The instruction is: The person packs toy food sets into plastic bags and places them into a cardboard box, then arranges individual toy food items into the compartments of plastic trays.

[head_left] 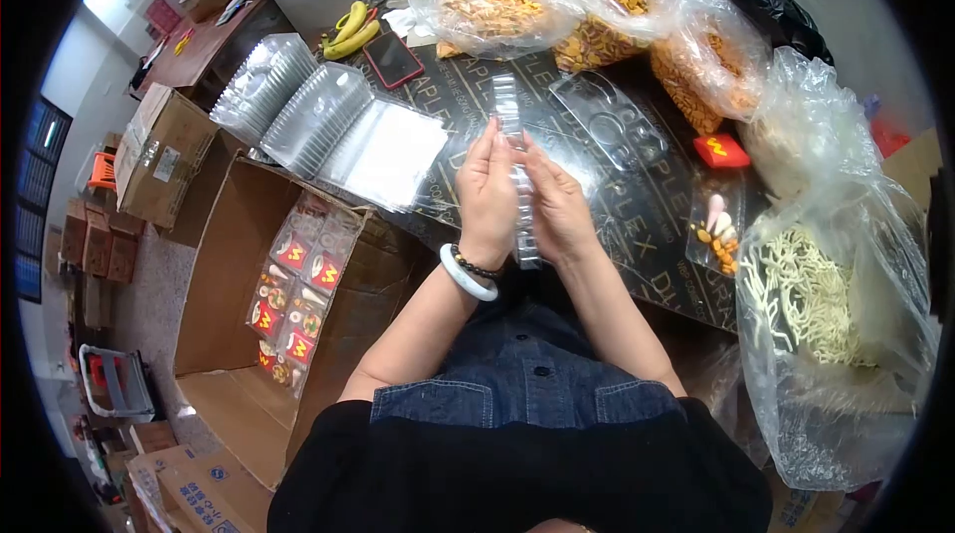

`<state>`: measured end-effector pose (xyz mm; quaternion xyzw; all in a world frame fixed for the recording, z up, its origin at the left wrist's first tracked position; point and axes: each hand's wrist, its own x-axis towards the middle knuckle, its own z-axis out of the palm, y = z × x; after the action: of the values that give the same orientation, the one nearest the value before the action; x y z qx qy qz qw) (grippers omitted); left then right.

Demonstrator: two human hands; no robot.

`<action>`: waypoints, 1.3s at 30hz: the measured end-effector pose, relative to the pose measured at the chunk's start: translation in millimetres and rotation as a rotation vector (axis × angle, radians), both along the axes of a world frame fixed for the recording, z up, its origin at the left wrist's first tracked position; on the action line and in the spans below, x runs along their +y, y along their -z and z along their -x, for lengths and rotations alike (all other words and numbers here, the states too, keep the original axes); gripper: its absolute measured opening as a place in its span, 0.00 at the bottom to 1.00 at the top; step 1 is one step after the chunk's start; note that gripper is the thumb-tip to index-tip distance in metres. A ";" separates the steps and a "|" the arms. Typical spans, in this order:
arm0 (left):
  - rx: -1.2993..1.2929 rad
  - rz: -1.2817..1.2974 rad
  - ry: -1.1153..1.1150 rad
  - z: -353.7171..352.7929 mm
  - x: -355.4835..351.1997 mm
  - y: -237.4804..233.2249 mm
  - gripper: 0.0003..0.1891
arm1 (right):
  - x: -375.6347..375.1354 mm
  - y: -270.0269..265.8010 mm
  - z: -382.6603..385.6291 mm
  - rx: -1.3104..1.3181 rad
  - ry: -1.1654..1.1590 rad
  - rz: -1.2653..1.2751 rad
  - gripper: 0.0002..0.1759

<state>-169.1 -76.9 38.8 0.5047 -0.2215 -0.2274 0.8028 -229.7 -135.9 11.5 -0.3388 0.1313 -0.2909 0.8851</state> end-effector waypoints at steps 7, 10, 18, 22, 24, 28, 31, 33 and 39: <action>-0.102 -0.001 -0.020 -1.0 0.7 13.9 0.18 | 7.6 -3.0 3.5 0.073 0.151 0.455 0.09; -0.245 -0.081 -0.130 -1.1 -0.9 20.4 0.18 | 7.1 -10.6 4.3 0.151 0.250 0.721 0.07; -0.355 -0.220 -0.271 -48.3 15.8 10.0 0.23 | -47.0 -20.5 28.4 0.434 0.229 0.655 0.08; -0.371 -0.280 -0.272 -76.8 12.8 4.3 0.21 | -107.6 24.1 30.8 0.943 0.315 1.394 0.10; -0.480 -0.325 -0.367 -99.1 -6.7 17.2 0.19 | -104.2 30.7 13.0 0.906 0.537 1.612 0.22; -0.443 -0.314 -0.477 -133.8 -59.2 25.2 0.17 | -92.9 44.6 -25.6 1.179 0.370 1.702 0.40; -0.135 -0.297 -0.132 -135.0 -78.0 7.4 0.25 | -108.7 51.6 -22.4 1.269 0.271 1.686 0.40; -0.240 -0.365 0.040 -147.8 -83.6 27.2 0.32 | -114.9 55.7 -7.3 1.164 0.386 1.843 0.35; -1.279 -0.902 0.155 -160.8 -73.4 78.5 0.27 | -145.6 52.7 20.1 0.816 0.494 2.036 0.24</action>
<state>-8.3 -150.3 -39.7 0.7980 -0.5614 -0.0161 0.2188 -249.9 -281.6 -41.3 -0.9384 0.1761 -0.2974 0.0049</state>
